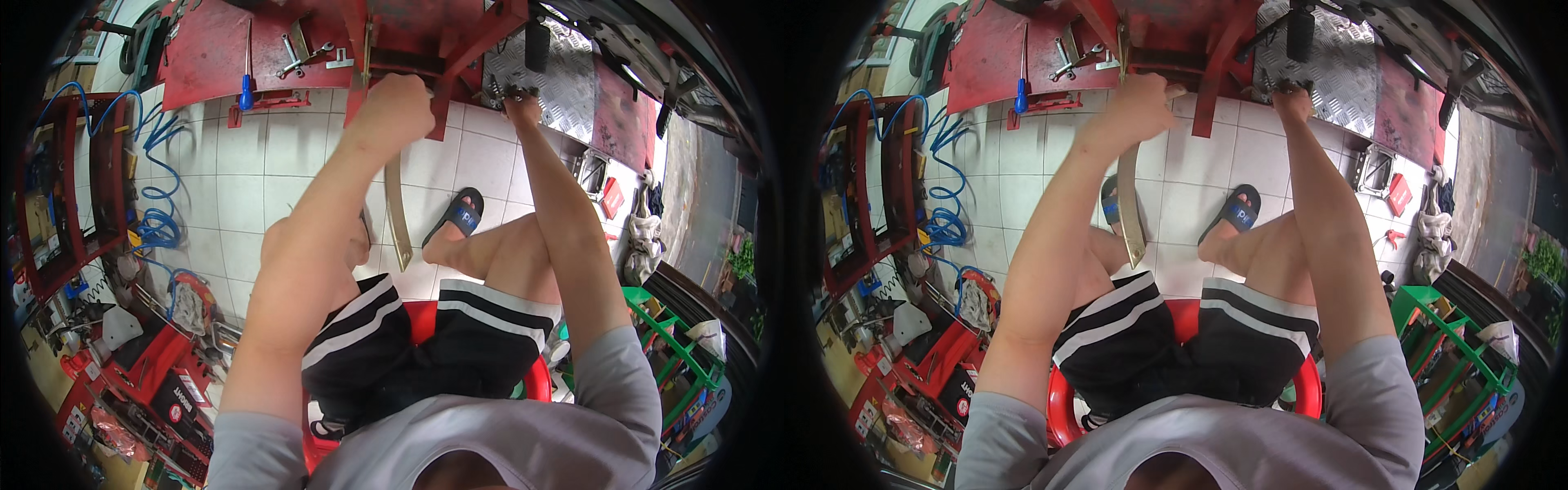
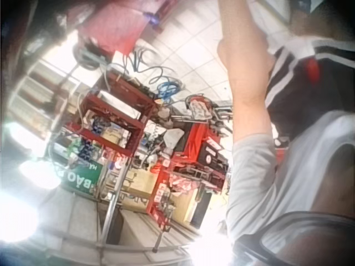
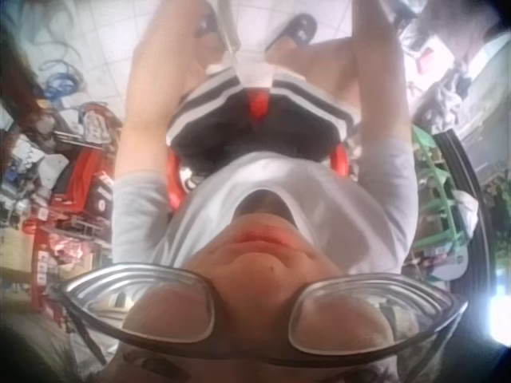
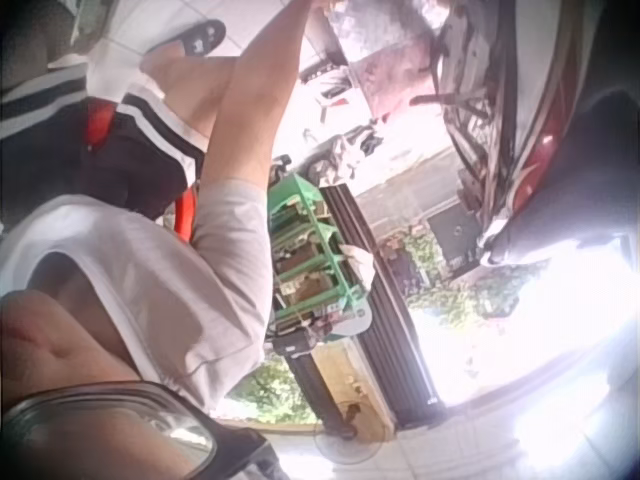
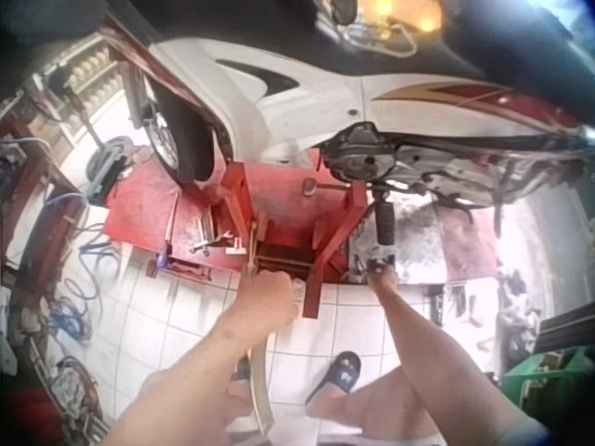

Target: The person is sitting on a stool in a workshop, working on a motorcycle part mounted on a red stand. They use a wrench to tighten a bolt on the part and then use a measuring tool to check dimensions.

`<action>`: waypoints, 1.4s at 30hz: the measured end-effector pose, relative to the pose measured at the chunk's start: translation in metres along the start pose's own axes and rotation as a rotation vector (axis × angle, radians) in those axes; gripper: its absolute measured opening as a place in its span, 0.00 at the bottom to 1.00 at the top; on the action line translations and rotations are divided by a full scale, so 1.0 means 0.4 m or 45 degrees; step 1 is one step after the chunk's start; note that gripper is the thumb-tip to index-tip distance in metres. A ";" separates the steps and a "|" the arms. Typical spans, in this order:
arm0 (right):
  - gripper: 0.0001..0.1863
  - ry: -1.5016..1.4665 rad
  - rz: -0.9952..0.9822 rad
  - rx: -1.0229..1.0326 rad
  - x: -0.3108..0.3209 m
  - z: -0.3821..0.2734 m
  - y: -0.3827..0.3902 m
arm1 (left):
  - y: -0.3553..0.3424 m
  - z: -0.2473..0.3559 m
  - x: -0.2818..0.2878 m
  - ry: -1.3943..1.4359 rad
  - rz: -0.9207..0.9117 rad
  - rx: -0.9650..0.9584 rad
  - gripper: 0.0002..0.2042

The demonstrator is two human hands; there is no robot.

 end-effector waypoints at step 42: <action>0.20 -0.406 -1.080 0.811 0.248 -0.560 0.402 | -0.330 -0.727 -0.083 2.429 -0.008 1.004 0.24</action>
Point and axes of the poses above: each hand's wrist, its own y-axis away from the middle knuckle, its own x-axis out of the back of the hand, z = x × y, the point moved 5 cm from there along -y, towards the middle knuckle, and after that the axes turned 12 degrees about x, right-handed, at the moved point
